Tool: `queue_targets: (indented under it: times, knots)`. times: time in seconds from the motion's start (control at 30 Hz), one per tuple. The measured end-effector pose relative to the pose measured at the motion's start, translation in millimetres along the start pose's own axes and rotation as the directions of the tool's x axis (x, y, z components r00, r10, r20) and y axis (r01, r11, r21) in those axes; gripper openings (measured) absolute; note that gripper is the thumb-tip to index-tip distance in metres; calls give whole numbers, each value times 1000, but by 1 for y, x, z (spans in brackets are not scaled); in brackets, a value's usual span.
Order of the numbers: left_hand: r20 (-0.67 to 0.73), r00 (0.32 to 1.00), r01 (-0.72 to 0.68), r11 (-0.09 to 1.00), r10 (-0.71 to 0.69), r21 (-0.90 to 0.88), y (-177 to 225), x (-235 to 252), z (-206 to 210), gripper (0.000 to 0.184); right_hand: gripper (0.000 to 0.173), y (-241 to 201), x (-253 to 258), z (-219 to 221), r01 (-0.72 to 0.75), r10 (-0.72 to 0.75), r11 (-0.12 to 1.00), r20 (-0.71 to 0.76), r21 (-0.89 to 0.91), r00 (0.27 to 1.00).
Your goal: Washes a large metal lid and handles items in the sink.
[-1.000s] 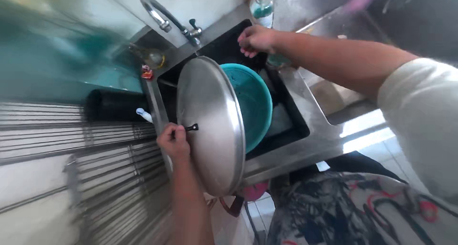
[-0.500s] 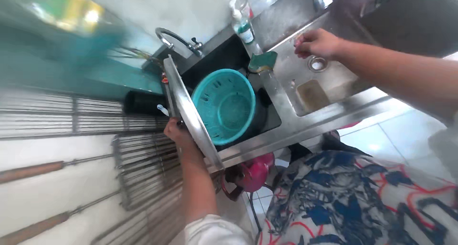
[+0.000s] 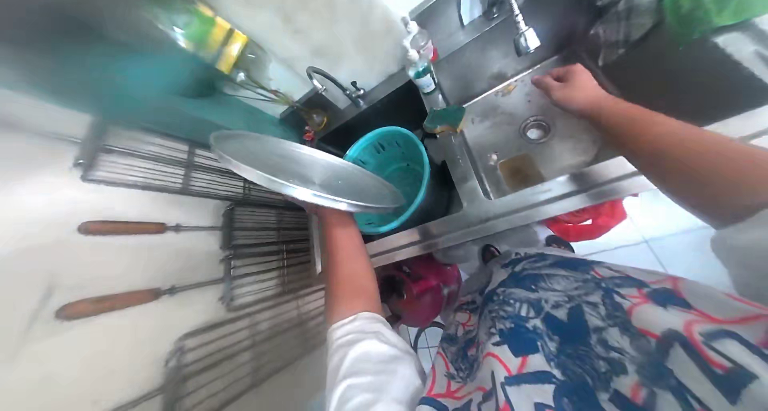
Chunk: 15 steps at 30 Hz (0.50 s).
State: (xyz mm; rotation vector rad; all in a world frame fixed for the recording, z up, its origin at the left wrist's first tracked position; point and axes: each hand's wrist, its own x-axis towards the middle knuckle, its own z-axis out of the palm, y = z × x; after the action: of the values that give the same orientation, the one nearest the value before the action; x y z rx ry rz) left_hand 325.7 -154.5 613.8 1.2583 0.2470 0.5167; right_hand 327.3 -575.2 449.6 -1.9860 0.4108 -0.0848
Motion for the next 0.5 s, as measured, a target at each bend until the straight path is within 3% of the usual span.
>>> queue_targets:
  times: [0.13,0.2,0.27,0.4,0.5]
  knots:
    - [-89,995,20,980,-39,-200,-33,33,-3,71,50,14,7,4,-172,174,985,-54,31,983]
    - [-119,990,44,971,-73,-233,-67,62,-17,76,49,-3,2,0,-126,138,984,-93,123,986]
    - [-190,971,101,970,-144,-222,-77,62,-16,82,48,-14,0,-3,-42,57,989,-107,141,993]
    - [-293,926,170,955,-239,-243,-80,57,-8,86,50,-6,12,-5,-79,77,993,-19,-92,997]
    - [-274,929,177,949,-249,-261,-80,59,-6,86,49,-22,-3,-5,94,-94,990,-2,-108,996]
